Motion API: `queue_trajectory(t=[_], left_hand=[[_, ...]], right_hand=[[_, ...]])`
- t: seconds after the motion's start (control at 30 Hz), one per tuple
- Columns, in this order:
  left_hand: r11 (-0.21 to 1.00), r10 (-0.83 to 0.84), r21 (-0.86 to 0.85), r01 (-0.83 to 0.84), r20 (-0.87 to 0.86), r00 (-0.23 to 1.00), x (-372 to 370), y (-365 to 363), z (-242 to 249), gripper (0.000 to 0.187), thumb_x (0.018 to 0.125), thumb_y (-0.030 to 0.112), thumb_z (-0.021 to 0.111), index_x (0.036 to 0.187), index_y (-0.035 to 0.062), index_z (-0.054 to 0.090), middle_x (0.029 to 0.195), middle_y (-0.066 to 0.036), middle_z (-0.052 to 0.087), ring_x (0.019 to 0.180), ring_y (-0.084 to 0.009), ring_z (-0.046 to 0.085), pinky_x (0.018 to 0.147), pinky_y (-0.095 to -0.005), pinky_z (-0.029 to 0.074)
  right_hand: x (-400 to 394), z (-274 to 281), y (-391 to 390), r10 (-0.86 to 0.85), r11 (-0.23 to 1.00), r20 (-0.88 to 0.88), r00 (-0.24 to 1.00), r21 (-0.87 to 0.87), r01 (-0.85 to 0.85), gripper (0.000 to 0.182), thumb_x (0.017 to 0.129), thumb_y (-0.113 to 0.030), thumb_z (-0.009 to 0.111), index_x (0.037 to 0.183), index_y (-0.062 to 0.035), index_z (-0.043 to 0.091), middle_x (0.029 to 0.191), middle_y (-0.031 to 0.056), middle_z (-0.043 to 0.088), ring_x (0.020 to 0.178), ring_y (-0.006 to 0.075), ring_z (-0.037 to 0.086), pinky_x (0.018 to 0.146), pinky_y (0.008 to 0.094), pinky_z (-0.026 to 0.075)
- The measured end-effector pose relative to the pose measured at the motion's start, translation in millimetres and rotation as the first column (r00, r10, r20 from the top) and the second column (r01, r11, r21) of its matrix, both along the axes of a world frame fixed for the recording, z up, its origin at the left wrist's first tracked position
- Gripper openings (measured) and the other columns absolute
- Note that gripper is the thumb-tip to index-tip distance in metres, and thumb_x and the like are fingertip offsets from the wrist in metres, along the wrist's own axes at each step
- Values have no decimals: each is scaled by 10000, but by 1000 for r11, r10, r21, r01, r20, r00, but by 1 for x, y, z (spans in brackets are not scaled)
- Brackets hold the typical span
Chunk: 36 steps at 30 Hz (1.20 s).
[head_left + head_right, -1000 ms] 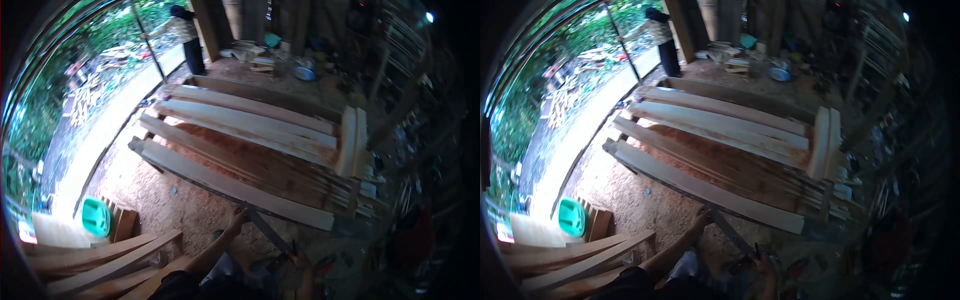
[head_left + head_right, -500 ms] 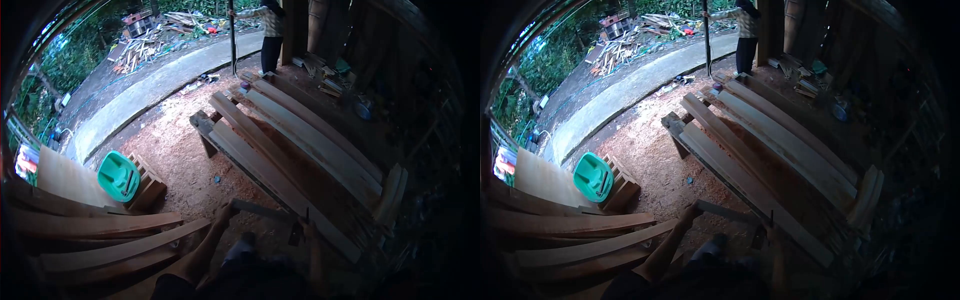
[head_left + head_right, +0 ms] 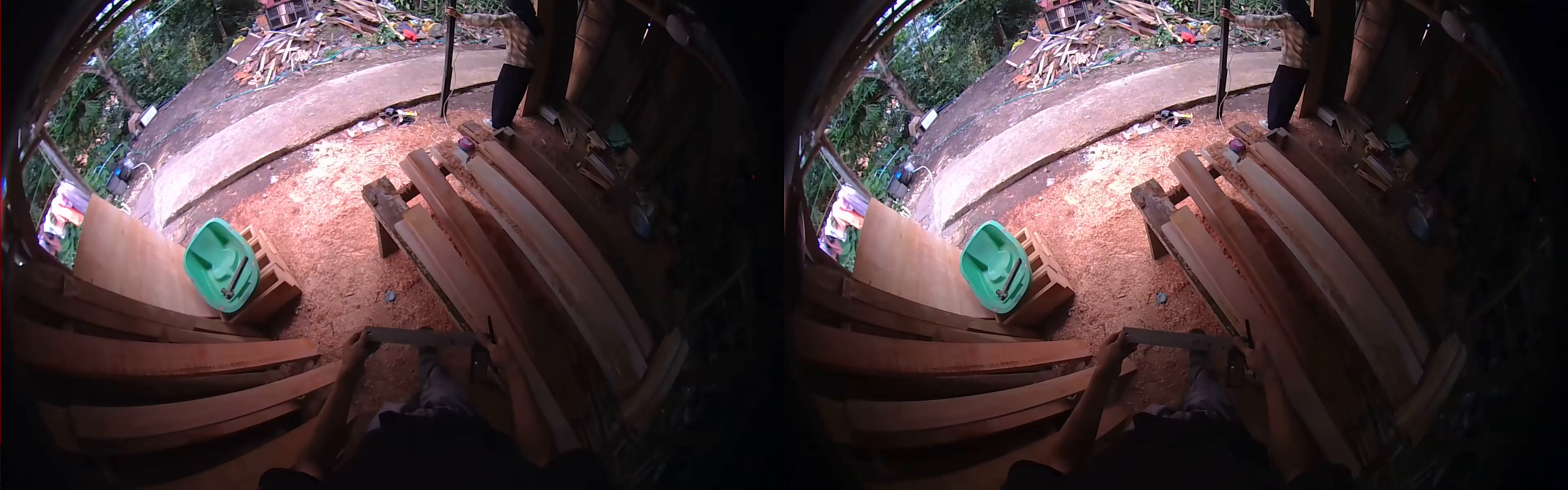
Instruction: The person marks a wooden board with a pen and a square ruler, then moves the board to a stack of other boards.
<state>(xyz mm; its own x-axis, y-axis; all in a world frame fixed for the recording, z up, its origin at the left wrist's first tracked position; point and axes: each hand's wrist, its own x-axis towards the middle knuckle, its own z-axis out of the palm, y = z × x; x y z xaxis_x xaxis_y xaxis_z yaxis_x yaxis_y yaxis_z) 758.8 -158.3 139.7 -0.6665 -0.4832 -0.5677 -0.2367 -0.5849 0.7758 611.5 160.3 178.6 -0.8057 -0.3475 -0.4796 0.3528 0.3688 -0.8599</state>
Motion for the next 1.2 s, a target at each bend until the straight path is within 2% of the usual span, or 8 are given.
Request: queue_trajectory(t=[0.17, 0.23, 0.4, 0.57, 0.9, 0.97, 1.07, 1.2], left_hand=[[998, 23, 52, -21, -36, 999, -75, -39, -21, 313, 911, 204, 513, 1082, -58, 521, 958, -149, 596, 845, -241, 628, 752, -325, 538], [995, 33, 100, -27, -66, 997, -108, -50, -21, 307, 911, 198, 506, 1077, -60, 519, 951, -150, 594, 851, -244, 627, 755, -324, 537], [997, 7, 83, -3, -50, 999, -185, -81, -11, 302, 909, 189, 499, 1079, -60, 513, 950, -150, 593, 855, -243, 623, 747, -325, 534], [998, -16, 63, 21, -68, 998, -230, -111, -4, 286, 903, 184, 501, 1061, -54, 520, 929, -154, 608, 811, -255, 636, 708, -337, 540], [959, -214, 192, 210, 2, 977, -284, -167, -34, 264, 922, 195, 474, 1059, -30, 494, 938, -151, 591, 838, -246, 624, 740, -337, 535], [951, -246, 196, 239, 12, 969, -292, -178, -38, 266, 911, 188, 489, 1047, -40, 506, 931, -153, 587, 801, -247, 632, 710, -337, 543], [937, -284, 224, 268, 41, 958, -301, -194, -48, 249, 913, 189, 485, 1018, -35, 513, 909, -147, 588, 790, -246, 633, 700, -336, 544], [914, -353, 242, 326, 76, 932, -313, -214, -57, 239, 917, 194, 480, 1022, -19, 507, 920, -151, 587, 829, -253, 627, 719, -336, 540]], right_hand=[[-75, -21, -36, 1, 999, -75, 997, -51, -4, 325, 850, -263, 605, 975, 36, 615, 847, 63, 629, 808, 151, 576, 739, 283, 448], [-103, -25, -55, -174, 981, -417, 892, -152, 120, 409, 844, -267, 610, 1124, 26, 554, 957, 89, 618, 905, 187, 566, 821, 290, 427], [-171, -17, -69, 85, 994, -357, 930, 94, -55, 548, 833, -222, 625, 1285, -9, 401, 988, 91, 604, 946, 200, 556, 854, 301, 416], [-201, -21, -97, -117, 989, -120, 986, -103, 105, 472, 840, -202, 621, 1237, -6, 458, 957, 77, 588, 961, 172, 543, 857, 289, 411], [-195, -58, -121, -121, 977, -185, 975, 152, 151, 527, 828, -172, 609, 1289, -17, 408, 1215, 124, 516, 1126, 233, 456, 990, 308, 297], [-190, -102, -119, -212, 962, -342, 915, 92, 257, 337, 856, -280, 600, 1037, 4, 573, 777, -9, 558, 650, 81, 517, 566, 246, 435], [-185, -20, -172, -350, 930, -189, 918, 48, 364, 318, 856, -271, 600, 1016, 3, 572, 785, -7, 561, 675, 98, 519, 632, 258, 441], [-180, -22, -189, -389, 913, -84, 917, 95, 396, 319, 859, -293, 594, 978, 2, 593, 775, -4, 571, 677, 107, 521, 637, 270, 440]])
